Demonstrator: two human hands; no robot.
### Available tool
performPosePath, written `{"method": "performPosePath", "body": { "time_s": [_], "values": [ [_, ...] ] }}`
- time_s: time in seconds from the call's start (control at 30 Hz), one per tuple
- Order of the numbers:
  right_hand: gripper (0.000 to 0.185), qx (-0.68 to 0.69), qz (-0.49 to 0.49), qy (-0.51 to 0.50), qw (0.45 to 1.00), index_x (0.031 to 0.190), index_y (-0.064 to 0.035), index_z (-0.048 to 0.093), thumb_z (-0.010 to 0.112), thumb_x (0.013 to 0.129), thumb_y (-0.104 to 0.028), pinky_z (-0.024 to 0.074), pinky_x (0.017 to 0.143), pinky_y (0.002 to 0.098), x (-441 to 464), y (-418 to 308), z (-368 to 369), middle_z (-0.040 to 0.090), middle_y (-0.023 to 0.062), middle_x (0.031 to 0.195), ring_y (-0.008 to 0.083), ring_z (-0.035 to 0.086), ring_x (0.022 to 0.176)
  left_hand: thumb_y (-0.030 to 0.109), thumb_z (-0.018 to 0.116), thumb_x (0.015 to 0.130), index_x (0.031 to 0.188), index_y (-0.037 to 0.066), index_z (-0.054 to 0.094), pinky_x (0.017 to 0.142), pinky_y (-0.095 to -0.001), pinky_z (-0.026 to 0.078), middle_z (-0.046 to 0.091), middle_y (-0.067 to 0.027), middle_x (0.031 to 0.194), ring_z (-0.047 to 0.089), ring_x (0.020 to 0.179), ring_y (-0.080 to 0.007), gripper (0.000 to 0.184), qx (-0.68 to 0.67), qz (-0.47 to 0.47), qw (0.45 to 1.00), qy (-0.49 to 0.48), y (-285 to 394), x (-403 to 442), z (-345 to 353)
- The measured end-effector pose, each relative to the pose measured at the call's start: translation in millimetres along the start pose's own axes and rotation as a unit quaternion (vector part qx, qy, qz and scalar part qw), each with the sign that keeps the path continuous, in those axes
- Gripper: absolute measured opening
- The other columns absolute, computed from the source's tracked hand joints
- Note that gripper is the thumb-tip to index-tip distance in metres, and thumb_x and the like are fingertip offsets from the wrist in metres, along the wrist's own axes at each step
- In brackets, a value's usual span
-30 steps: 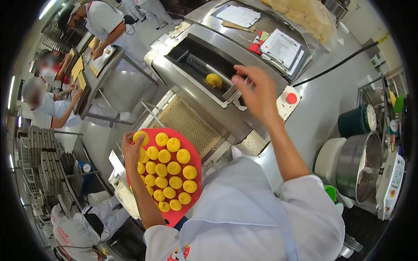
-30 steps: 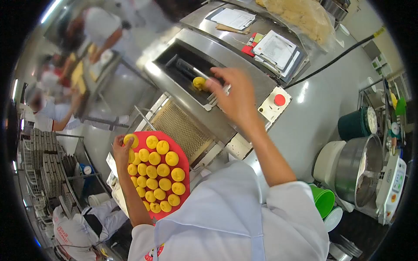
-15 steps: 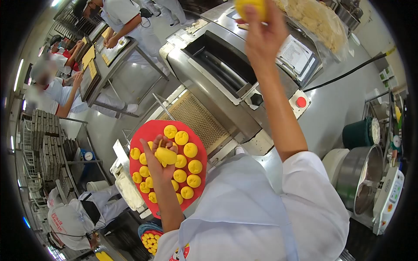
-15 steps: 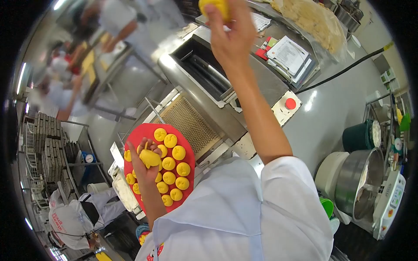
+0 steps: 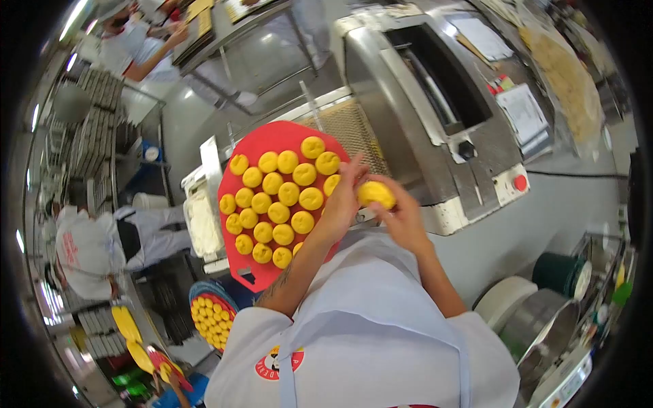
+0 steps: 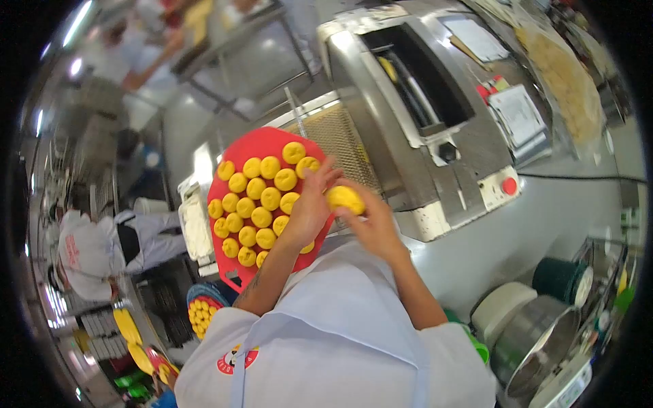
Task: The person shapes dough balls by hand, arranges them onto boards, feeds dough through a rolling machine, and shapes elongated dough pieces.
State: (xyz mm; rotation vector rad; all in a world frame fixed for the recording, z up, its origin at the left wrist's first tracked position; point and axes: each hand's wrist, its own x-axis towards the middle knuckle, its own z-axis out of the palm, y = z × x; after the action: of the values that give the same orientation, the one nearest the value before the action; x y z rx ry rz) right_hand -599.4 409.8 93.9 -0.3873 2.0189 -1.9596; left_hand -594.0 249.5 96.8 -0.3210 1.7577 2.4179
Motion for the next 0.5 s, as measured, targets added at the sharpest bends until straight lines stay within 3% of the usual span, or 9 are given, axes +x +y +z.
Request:
{"method": "performPosePath", "body": {
  "time_s": [0.1, 0.17, 0.23, 0.33, 0.4, 0.47, 0.5],
  "values": [
    [0.039, 0.127, 0.068, 0.089, 0.986, 0.134, -0.0049, 0.056, 0.063, 0.099, -0.021, 0.0486, 0.051, 0.0240, -13.1, 1.0, -36.7, 0.065, 0.0066, 0.099, 0.0102, 0.059, 0.066, 0.048, 0.053, 0.101, 0.145, 0.003, 0.048, 0.114, -0.0456, 0.035, 0.043, -0.0257, 0.147, 0.040, 0.140, -0.0379, 0.063, 0.328, 0.024, 0.943, 0.040, 12.8, 18.1, -45.9],
    [0.036, 0.137, 0.117, 0.109, 0.977, 0.132, -0.0047, 0.057, 0.060, 0.102, -0.024, 0.0432, 0.043, 0.0225, -28.3, 1.4, -58.8, 0.065, 0.0051, 0.092, 0.0080, 0.055, 0.056, 0.049, 0.062, 0.095, 0.140, 0.002, 0.052, 0.116, -0.0495, 0.031, 0.045, -0.0290, 0.144, 0.035, 0.142, -0.0432, 0.067, 0.580, 0.167, 0.765, 0.224, -8.1, 71.2, -102.4],
    [0.036, 0.107, 0.141, 0.127, 0.976, 0.131, -0.0044, 0.057, 0.058, 0.103, -0.027, 0.0402, 0.040, 0.0226, -37.4, -2.9, -71.4, 0.065, 0.0042, 0.088, 0.0077, 0.053, 0.051, 0.044, 0.069, 0.091, 0.130, -0.001, 0.056, 0.116, -0.0522, 0.030, 0.051, -0.0291, 0.138, 0.038, 0.138, -0.0465, 0.061, 0.701, 0.143, 0.654, 0.247, -22.9, 111.4, -138.1],
    [0.045, 0.179, 0.061, 0.159, 0.969, 0.140, -0.0039, 0.052, 0.057, 0.104, -0.030, 0.0504, 0.054, 0.0244, -43.7, -27.0, -65.7, 0.065, 0.0083, 0.104, 0.0116, 0.059, 0.064, 0.040, 0.074, 0.088, 0.120, -0.002, 0.059, 0.112, -0.0493, 0.037, 0.058, -0.0273, 0.127, 0.049, 0.128, -0.0461, 0.055, 0.650, 0.162, 0.742, 0.023, -19.2, 131.4, -153.2],
    [0.051, 0.202, 0.006, 0.176, 0.963, 0.147, -0.0037, 0.046, 0.059, 0.102, -0.025, 0.0549, 0.067, 0.0264, -39.9, -51.0, -71.1, 0.062, 0.0117, 0.117, 0.0142, 0.063, 0.076, 0.033, 0.076, 0.087, 0.114, -0.002, 0.059, 0.103, -0.0462, 0.046, 0.063, -0.0210, 0.118, 0.059, 0.112, -0.0419, 0.048, 0.499, 0.039, 0.864, 0.062, -1.6, 116.3, -135.8],
    [0.052, 0.094, -0.073, 0.238, 0.964, 0.148, -0.0038, 0.044, 0.061, 0.100, -0.018, 0.0548, 0.065, 0.0265, -25.3, -73.2, -87.8, 0.062, 0.0130, 0.119, 0.0138, 0.063, 0.078, 0.029, 0.071, 0.092, 0.119, 0.001, 0.057, 0.091, -0.0416, 0.053, 0.064, -0.0124, 0.112, 0.064, 0.100, -0.0314, 0.041, 0.408, 0.207, 0.868, 0.195, -30.3, 122.5, -162.1],
    [0.057, 0.058, -0.100, 0.270, 0.956, 0.149, -0.0034, 0.042, 0.062, 0.098, -0.020, 0.0556, 0.061, 0.0277, -16.5, -93.0, -95.9, 0.064, 0.0124, 0.115, 0.0137, 0.062, 0.073, 0.028, 0.069, 0.095, 0.123, 0.003, 0.055, 0.089, -0.0397, 0.054, 0.063, -0.0101, 0.111, 0.064, 0.099, -0.0270, 0.040, 0.193, 0.162, 0.944, 0.212, -13.4, 106.2, -143.8]
  ]
}}
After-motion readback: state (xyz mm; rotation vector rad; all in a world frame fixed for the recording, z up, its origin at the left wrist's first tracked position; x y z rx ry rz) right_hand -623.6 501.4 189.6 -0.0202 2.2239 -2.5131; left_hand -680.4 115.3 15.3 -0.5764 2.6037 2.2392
